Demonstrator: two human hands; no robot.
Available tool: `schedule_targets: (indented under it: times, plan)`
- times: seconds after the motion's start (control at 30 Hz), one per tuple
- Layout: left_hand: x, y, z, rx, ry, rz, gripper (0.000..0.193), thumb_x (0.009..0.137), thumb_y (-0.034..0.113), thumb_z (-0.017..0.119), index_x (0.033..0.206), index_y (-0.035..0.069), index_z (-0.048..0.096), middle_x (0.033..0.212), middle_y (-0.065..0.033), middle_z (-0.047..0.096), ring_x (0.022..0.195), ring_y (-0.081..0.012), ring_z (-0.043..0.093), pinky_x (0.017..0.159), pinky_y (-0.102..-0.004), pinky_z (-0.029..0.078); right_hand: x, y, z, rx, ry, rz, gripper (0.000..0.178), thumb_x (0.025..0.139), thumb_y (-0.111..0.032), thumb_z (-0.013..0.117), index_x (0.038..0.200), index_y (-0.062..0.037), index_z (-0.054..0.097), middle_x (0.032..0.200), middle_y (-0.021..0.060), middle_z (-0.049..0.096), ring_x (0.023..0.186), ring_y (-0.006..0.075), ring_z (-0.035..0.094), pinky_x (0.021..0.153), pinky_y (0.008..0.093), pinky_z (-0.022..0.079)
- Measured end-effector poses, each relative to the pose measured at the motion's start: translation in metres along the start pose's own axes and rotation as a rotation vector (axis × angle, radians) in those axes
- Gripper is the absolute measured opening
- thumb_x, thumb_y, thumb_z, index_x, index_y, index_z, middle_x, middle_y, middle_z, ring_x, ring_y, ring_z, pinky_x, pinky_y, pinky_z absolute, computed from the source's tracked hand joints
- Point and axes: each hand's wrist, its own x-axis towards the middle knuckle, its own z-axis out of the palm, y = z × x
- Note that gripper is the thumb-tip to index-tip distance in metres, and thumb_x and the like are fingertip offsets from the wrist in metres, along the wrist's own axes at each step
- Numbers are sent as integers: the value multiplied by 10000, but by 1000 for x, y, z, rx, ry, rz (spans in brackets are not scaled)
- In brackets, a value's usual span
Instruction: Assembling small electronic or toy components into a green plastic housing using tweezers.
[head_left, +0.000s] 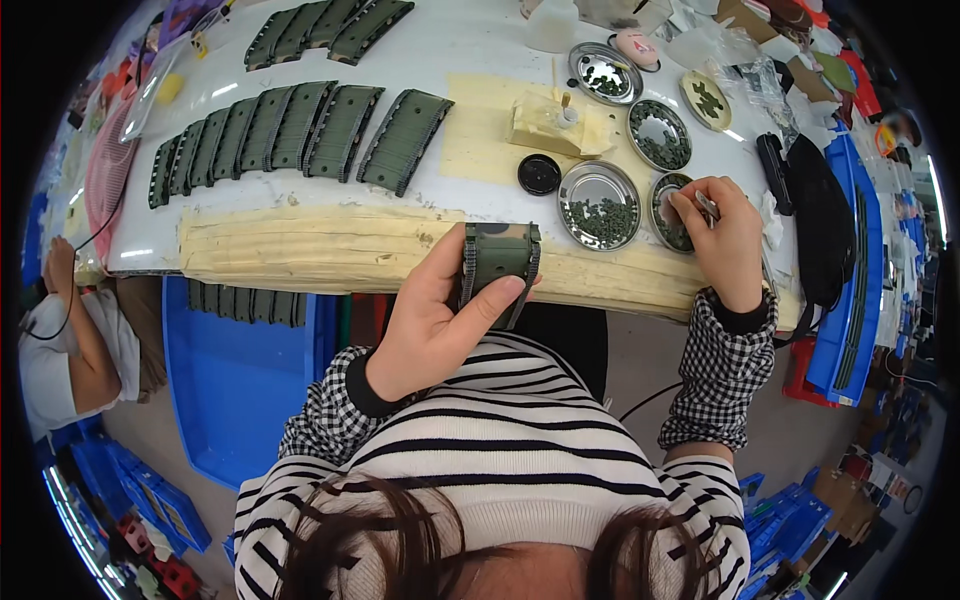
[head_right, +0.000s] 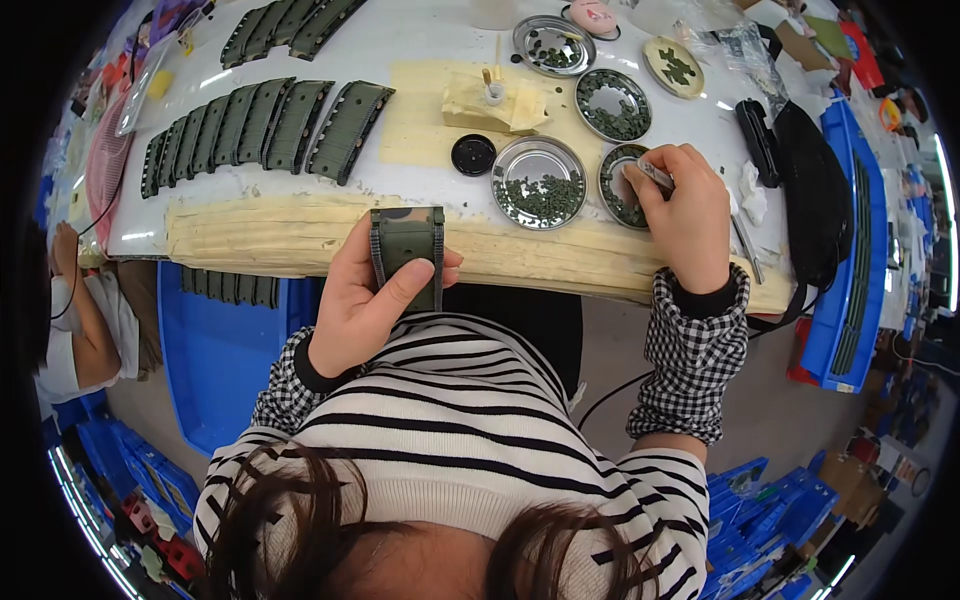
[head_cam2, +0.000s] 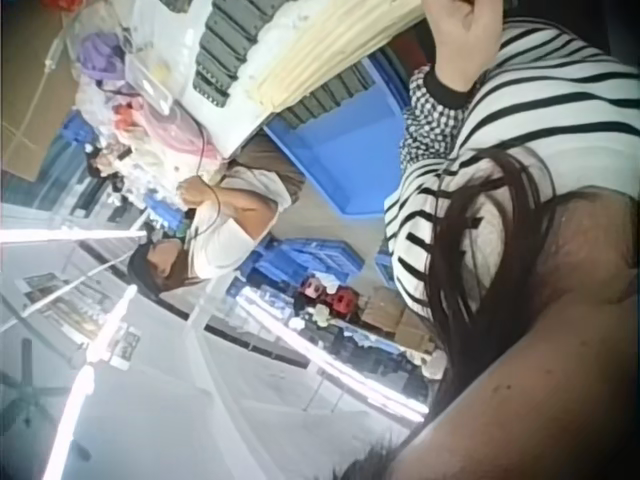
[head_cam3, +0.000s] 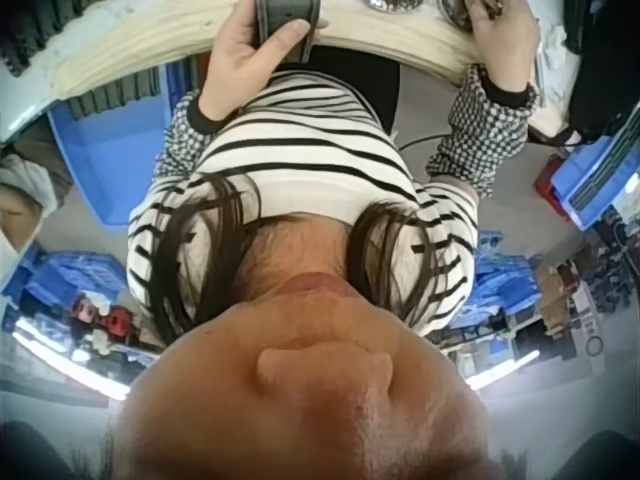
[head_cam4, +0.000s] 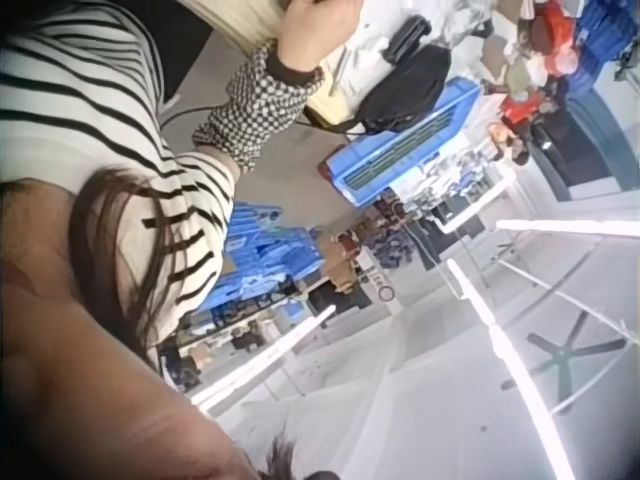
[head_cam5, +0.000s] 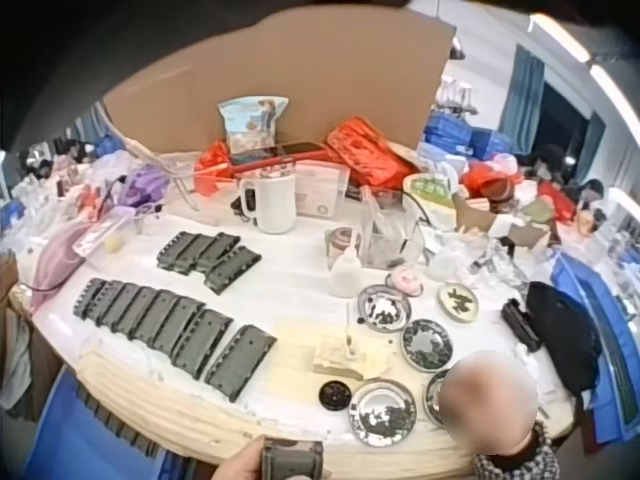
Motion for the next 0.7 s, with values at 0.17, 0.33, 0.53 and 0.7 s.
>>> schedule_targets:
  times: [0.17, 0.33, 0.53, 0.7]
  plan:
    - [-3, -1, -4, 9, 6, 23, 322, 956, 57, 558, 1247, -47, 469, 1078, -86, 621, 980, -117, 593, 872, -253, 474, 4, -2, -2, -13, -65, -52, 141, 809, -114, 669, 857, 11, 625, 798, 141, 613, 707, 323, 604, 637, 386, 464]
    - [-4, 2, -2, 11, 3, 16, 355, 958, 55, 551, 1281, -40, 436, 1073, -90, 613, 972, -124, 599, 858, -259, 489, 6, 1, -2, -17, -119, -126, 115, 801, -76, 635, 880, 1, 606, 837, 143, 611, 739, 341, 608, 646, 408, 469]
    - [0, 5, 5, -66, 57, 87, 434, 985, 93, 503, 1375, 33, 322, 1150, -182, 583, 867, -169, 646, 835, -316, 546, 1, -3, -3, -41, -22, -193, 124, 803, 33, 556, 920, -2, 534, 865, 147, 593, 738, 350, 597, 661, 404, 477]
    - [-1, 0, 0, -12, -1, 111, 350, 998, 124, 489, 1318, 16, 398, 1252, -175, 520, 872, -153, 641, 825, -319, 553, -21, -60, -6, 281, 96, -257, 224, 748, 123, 597, 934, 11, 541, 866, 156, 601, 735, 319, 610, 620, 355, 493]
